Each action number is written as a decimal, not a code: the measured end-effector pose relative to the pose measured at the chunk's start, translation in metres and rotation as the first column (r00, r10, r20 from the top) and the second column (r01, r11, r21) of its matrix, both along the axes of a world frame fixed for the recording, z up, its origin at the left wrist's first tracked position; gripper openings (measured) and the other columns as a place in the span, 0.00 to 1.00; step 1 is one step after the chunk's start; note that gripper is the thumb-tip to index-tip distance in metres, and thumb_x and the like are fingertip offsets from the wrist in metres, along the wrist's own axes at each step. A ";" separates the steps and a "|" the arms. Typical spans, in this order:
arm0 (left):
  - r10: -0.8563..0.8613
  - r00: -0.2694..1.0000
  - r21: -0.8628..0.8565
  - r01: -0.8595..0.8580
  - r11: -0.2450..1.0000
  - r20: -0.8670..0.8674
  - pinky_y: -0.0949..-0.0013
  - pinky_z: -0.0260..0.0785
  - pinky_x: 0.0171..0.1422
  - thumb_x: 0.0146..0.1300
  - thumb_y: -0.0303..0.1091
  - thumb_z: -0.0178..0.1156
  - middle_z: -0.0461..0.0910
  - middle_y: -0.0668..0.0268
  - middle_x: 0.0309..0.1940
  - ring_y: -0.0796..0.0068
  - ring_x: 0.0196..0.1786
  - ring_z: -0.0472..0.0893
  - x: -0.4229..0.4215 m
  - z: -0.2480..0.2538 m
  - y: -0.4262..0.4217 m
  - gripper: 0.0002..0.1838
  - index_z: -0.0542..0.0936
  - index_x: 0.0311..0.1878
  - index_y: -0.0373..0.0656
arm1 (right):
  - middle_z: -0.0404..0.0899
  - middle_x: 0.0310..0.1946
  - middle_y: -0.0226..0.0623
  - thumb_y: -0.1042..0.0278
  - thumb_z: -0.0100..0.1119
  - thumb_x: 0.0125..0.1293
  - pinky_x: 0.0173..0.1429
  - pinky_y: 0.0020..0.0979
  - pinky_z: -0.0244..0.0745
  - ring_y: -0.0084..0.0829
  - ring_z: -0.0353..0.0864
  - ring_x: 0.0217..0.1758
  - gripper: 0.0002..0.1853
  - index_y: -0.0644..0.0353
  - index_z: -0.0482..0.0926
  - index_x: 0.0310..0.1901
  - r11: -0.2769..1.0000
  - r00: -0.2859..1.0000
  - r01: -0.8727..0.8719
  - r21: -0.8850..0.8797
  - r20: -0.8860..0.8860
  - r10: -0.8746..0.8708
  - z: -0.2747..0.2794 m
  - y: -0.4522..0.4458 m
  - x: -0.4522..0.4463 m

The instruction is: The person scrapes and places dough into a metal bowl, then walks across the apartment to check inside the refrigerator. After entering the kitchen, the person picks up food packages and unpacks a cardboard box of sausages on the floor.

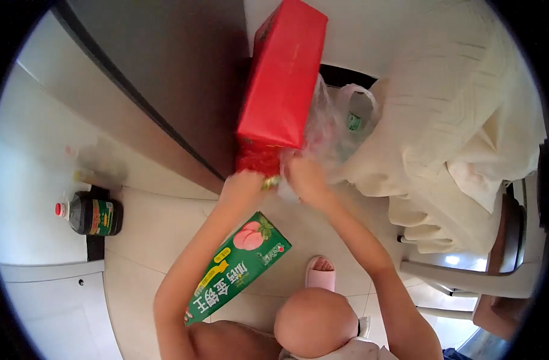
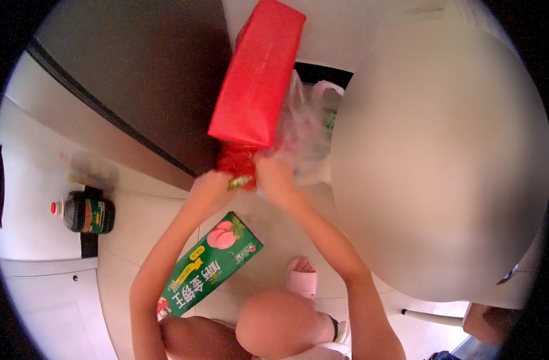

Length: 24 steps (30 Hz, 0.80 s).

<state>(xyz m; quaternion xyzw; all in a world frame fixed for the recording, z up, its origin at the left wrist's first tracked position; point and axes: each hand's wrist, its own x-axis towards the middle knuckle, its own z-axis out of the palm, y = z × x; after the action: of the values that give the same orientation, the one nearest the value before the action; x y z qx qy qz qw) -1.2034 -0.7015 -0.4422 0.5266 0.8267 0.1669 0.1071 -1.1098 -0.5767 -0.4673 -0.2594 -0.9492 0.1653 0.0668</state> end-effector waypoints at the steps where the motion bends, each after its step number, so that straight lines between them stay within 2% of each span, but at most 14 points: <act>1: 0.039 0.998 0.012 -0.040 0.999 0.059 0.56 0.66 0.34 0.50 0.36 0.52 0.73 0.51 0.22 0.51 0.29 0.73 0.004 -0.003 -0.022 0.10 0.75 0.26 0.39 | 0.72 0.26 0.48 0.72 0.49 0.49 0.34 0.41 0.68 0.46 0.73 0.31 0.05 0.62 0.70 0.29 1.000 1.000 -0.014 -0.007 0.004 0.014 -0.022 -0.002 -0.003; 3: 0.078 0.988 -0.151 -0.057 0.987 0.136 0.57 0.65 0.34 0.50 0.37 0.52 0.73 0.50 0.23 0.50 0.30 0.73 0.004 0.008 -0.064 0.10 0.75 0.26 0.39 | 0.72 0.27 0.49 0.71 0.49 0.49 0.35 0.40 0.68 0.47 0.73 0.31 0.06 0.63 0.71 0.30 0.987 0.997 -0.079 -0.137 -0.017 0.077 -0.064 -0.006 -0.006; 5: 0.196 0.957 -0.138 -0.168 0.976 0.216 0.59 0.65 0.34 0.50 0.37 0.53 0.73 0.51 0.24 0.51 0.30 0.73 0.008 0.024 -0.106 0.11 0.75 0.27 0.38 | 0.73 0.27 0.48 0.69 0.49 0.49 0.35 0.40 0.68 0.46 0.73 0.31 0.08 0.63 0.71 0.31 0.992 0.994 -0.078 -0.095 -0.081 0.071 -0.064 -0.010 -0.004; 8: 0.401 0.863 0.045 -0.434 0.900 0.307 0.67 0.65 0.33 0.50 0.33 0.55 0.74 0.53 0.24 0.59 0.28 0.74 0.009 0.028 -0.180 0.09 0.76 0.32 0.37 | 0.73 0.25 0.47 0.61 0.51 0.50 0.35 0.40 0.68 0.46 0.73 0.31 0.13 0.64 0.70 0.30 0.968 0.999 -0.046 -0.248 -0.030 0.039 -0.040 -0.019 0.017; 9: 0.472 0.826 0.078 -0.516 0.853 0.309 0.69 0.65 0.32 0.50 0.31 0.56 0.74 0.54 0.24 0.62 0.27 0.74 0.008 0.022 -0.206 0.09 0.76 0.33 0.38 | 0.73 0.24 0.46 0.58 0.51 0.50 0.34 0.41 0.66 0.47 0.72 0.32 0.15 0.65 0.69 0.28 0.961 0.998 -0.058 -0.270 -0.007 0.059 -0.040 -0.021 0.028; 11: 0.669 0.715 0.082 -0.693 0.716 0.200 0.72 0.65 0.33 0.53 0.30 0.54 0.76 0.57 0.26 0.71 0.26 0.74 0.010 0.009 -0.254 0.08 0.76 0.34 0.36 | 0.74 0.31 0.46 0.53 0.56 0.47 0.38 0.38 0.68 0.44 0.74 0.36 0.22 0.64 0.71 0.36 0.887 0.976 -0.066 -0.456 0.156 0.153 -0.014 -0.032 0.052; 12: 0.683 0.701 0.075 -0.707 0.704 0.204 0.72 0.65 0.33 0.53 0.30 0.54 0.76 0.57 0.26 0.71 0.26 0.74 0.013 -0.006 -0.283 0.08 0.76 0.34 0.36 | 0.74 0.31 0.46 0.53 0.56 0.47 0.38 0.38 0.68 0.44 0.74 0.36 0.22 0.64 0.71 0.36 0.885 0.972 -0.079 -0.459 0.163 0.171 -0.009 -0.042 0.064; 14: 0.811 0.467 0.089 -0.879 0.468 0.351 0.69 0.66 0.37 0.56 0.34 0.51 0.77 0.58 0.35 0.68 0.33 0.76 0.023 -0.041 -0.335 0.12 0.75 0.37 0.33 | 0.71 0.43 0.46 0.53 0.60 0.45 0.44 0.33 0.68 0.41 0.74 0.41 0.30 0.62 0.67 0.48 0.829 0.980 -0.156 -0.537 0.020 0.197 -0.006 -0.064 0.085; 15: 0.818 0.455 0.079 -0.885 0.458 0.353 0.69 0.66 0.37 0.56 0.34 0.51 0.77 0.58 0.35 0.68 0.33 0.76 0.028 -0.050 -0.348 0.12 0.75 0.37 0.33 | 0.71 0.43 0.46 0.53 0.60 0.45 0.44 0.33 0.68 0.41 0.74 0.41 0.30 0.62 0.67 0.48 0.825 0.978 -0.159 -0.541 0.029 0.208 -0.011 -0.075 0.090; 17: 0.795 0.263 0.117 -0.964 0.238 0.547 0.72 0.65 0.34 0.59 0.37 0.47 0.77 0.61 0.38 0.77 0.30 0.74 0.042 -0.060 -0.370 0.15 0.74 0.39 0.33 | 0.66 0.52 0.42 0.61 0.65 0.41 0.49 0.27 0.66 0.31 0.73 0.45 0.38 0.62 0.60 0.55 0.817 0.989 -0.137 -0.559 -0.025 0.149 -0.029 -0.095 0.097; 18: 0.804 0.189 0.046 -0.979 0.198 0.564 0.79 0.60 0.25 0.61 0.39 0.45 0.77 0.63 0.37 0.84 0.23 0.69 0.046 -0.054 -0.371 0.16 0.74 0.42 0.35 | 0.66 0.52 0.42 0.61 0.65 0.41 0.49 0.27 0.66 0.31 0.73 0.45 0.38 0.62 0.60 0.55 0.812 0.987 -0.139 -0.566 -0.011 0.162 -0.038 -0.102 0.099; 20: 0.815 0.121 -0.018 -0.987 0.159 0.567 0.81 0.56 0.22 0.61 0.39 0.45 0.77 0.65 0.36 0.87 0.20 0.66 0.055 -0.047 -0.370 0.16 0.74 0.42 0.36 | 0.72 0.43 0.36 0.74 0.66 0.35 0.47 0.22 0.65 0.23 0.71 0.42 0.35 0.64 0.64 0.51 0.583 0.957 -0.014 -0.812 -0.181 -0.228 -0.058 -0.113 0.102; 22: 0.746 0.073 -0.094 -0.979 0.179 0.661 0.84 0.46 0.14 0.61 0.41 0.43 0.77 0.67 0.33 0.92 0.16 0.60 0.060 -0.056 -0.374 0.18 0.75 0.42 0.38 | 0.72 0.42 0.35 0.76 0.64 0.35 0.46 0.21 0.65 0.21 0.71 0.41 0.35 0.64 0.64 0.52 0.590 0.945 -0.018 -0.807 -0.207 -0.254 -0.073 -0.116 0.100; 24: 0.687 0.091 -0.073 -0.976 0.206 0.721 0.83 0.51 0.17 0.61 0.42 0.42 0.76 0.66 0.33 0.90 0.18 0.63 0.067 -0.066 -0.374 0.19 0.75 0.42 0.37 | 0.73 0.41 0.34 0.78 0.63 0.35 0.46 0.21 0.65 0.19 0.70 0.41 0.35 0.64 0.64 0.52 0.592 0.933 -0.013 -0.806 -0.223 -0.283 -0.083 -0.113 0.102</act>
<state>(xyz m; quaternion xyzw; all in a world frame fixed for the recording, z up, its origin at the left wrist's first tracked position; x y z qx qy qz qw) -1.1367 -1.0759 -0.5078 -0.1472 0.8212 0.5357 0.1304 -1.0078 -0.6895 -0.5504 -0.3026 -0.7274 0.6054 0.1137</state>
